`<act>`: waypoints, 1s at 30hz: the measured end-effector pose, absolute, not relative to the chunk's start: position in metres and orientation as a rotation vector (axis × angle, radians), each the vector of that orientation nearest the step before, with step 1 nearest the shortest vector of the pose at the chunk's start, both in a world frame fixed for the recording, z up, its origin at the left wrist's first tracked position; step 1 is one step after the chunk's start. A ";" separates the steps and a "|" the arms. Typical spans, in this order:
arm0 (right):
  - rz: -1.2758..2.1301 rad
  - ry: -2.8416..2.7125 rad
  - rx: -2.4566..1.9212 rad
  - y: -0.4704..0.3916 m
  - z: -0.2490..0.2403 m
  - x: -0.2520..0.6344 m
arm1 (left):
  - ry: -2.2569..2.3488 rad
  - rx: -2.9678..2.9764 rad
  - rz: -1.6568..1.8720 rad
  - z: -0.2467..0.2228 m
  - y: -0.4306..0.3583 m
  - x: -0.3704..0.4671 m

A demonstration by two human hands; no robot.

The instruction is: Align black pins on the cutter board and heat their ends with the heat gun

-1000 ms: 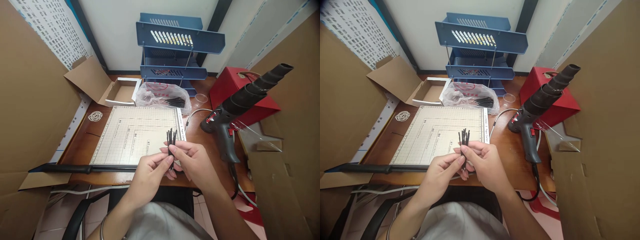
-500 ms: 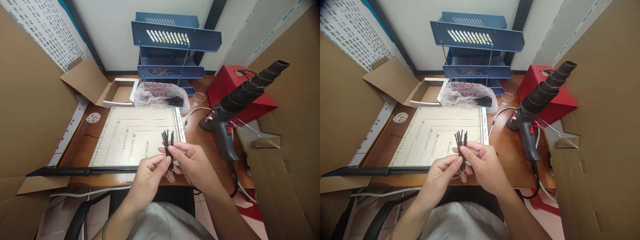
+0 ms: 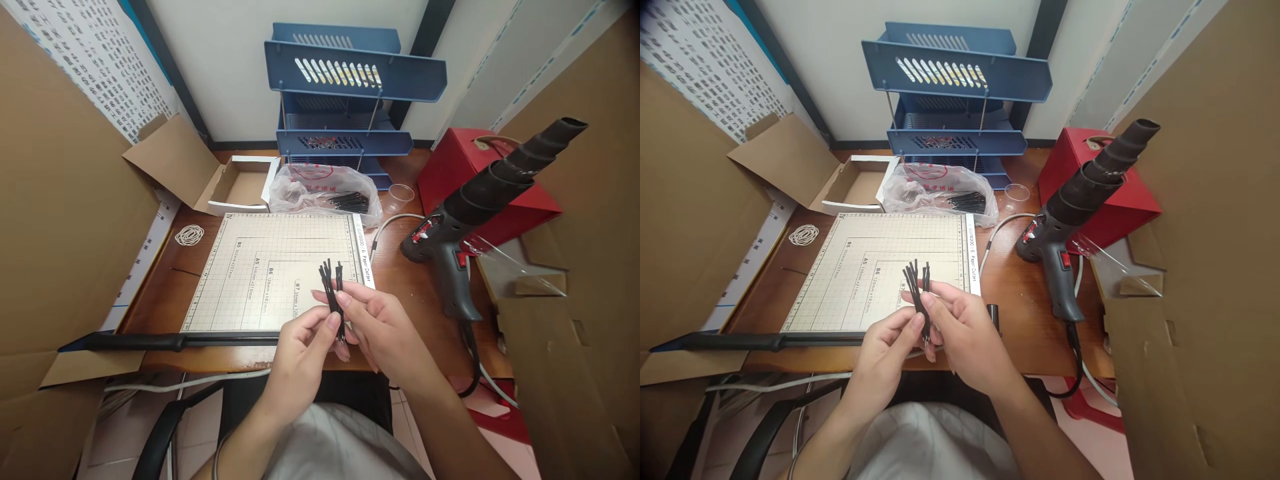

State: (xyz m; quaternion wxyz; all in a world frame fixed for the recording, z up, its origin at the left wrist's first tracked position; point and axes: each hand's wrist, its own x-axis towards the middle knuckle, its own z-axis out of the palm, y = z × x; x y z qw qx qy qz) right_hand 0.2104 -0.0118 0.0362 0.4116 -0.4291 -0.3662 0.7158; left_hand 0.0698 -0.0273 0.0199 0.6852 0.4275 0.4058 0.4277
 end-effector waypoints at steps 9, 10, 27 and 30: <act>1.666 -1.071 -1.237 -0.020 0.046 0.205 | 0.830 0.827 0.918 0.014 -0.029 0.067; 1.647 -1.085 -1.259 -0.020 0.046 0.204 | 0.824 0.798 0.912 0.014 -0.029 0.067; 1.610 -0.998 -1.198 -0.002 0.027 0.191 | 1.347 1.329 0.866 0.030 0.006 -0.008; 1.571 -0.989 -1.262 -0.011 0.027 0.196 | 1.693 1.783 0.815 0.046 0.056 -0.047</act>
